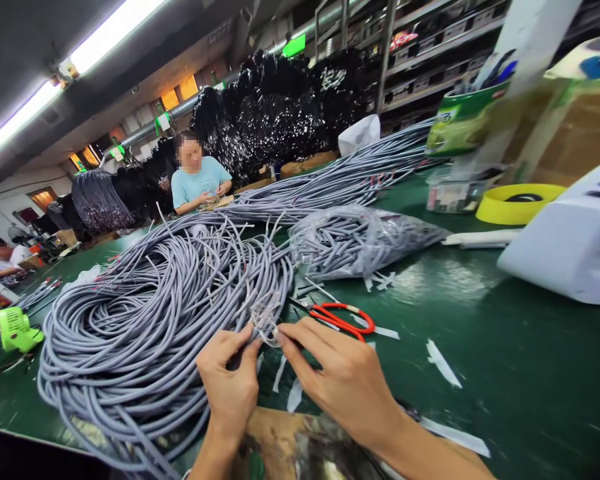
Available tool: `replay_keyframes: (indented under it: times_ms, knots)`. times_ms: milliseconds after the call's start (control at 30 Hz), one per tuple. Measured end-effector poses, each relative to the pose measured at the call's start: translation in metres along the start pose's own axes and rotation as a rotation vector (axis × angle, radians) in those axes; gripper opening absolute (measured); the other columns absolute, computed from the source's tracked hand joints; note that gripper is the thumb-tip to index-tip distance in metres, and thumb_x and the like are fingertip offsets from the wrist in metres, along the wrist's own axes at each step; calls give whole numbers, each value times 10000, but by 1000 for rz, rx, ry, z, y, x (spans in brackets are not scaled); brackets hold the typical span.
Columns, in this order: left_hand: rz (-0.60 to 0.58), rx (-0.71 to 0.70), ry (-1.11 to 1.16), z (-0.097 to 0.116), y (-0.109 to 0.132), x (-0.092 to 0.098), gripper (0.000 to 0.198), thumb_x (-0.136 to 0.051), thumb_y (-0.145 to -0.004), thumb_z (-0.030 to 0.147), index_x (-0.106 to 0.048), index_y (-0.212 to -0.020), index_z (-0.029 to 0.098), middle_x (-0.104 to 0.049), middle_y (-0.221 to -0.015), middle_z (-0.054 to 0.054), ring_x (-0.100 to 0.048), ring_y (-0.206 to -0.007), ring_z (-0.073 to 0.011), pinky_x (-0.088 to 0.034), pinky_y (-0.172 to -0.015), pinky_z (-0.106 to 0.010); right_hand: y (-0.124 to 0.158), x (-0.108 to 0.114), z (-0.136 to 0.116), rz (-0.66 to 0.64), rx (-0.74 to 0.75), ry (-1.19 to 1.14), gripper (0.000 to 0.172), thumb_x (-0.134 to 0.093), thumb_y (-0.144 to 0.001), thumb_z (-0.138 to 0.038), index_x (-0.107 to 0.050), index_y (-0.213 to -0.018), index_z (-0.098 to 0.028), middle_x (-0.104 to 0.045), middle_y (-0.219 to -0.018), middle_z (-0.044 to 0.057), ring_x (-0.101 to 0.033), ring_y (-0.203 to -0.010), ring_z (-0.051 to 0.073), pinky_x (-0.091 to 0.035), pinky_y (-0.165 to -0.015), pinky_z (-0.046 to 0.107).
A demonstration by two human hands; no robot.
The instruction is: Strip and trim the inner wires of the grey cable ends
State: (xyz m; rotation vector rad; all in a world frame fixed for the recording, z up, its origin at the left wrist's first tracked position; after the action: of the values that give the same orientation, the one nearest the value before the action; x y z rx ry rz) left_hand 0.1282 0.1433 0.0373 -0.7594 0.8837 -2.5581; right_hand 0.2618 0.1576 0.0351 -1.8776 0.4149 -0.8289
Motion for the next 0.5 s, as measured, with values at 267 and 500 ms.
replay_keyframes:
  times_ms: [267, 500]
  knots:
    - [17, -136, -125, 0, 1, -1, 153, -588, -754, 123, -709, -841, 159, -641, -610, -21, -571, -525, -121, -459, -511, -211, 0, 4, -2, 7, 53, 54, 331, -358, -911, -183, -617, -706, -162, -608, -564, 13, -546, -486, 113, -342, -513, 238]
    - [5, -216, -184, 3, 4, -4, 196, -535, -768, 65, -692, -857, 141, -647, -628, -36, -590, -540, -117, -471, -522, -198, 1, 1, -2, -62, 28, 46, 354, -340, -905, -188, -609, -676, -166, -601, -555, 22, -546, -484, 123, -342, -490, 239]
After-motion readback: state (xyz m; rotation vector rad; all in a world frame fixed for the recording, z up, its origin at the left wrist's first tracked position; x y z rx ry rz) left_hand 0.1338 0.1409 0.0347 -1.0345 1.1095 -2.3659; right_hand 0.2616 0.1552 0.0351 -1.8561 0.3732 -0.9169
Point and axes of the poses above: each hand's wrist, its own y-axis away from the middle knuckle, its own x-axis out of the back of the hand, z = x × y, the point moved 1 cm from there along -y, towards the middle knuckle
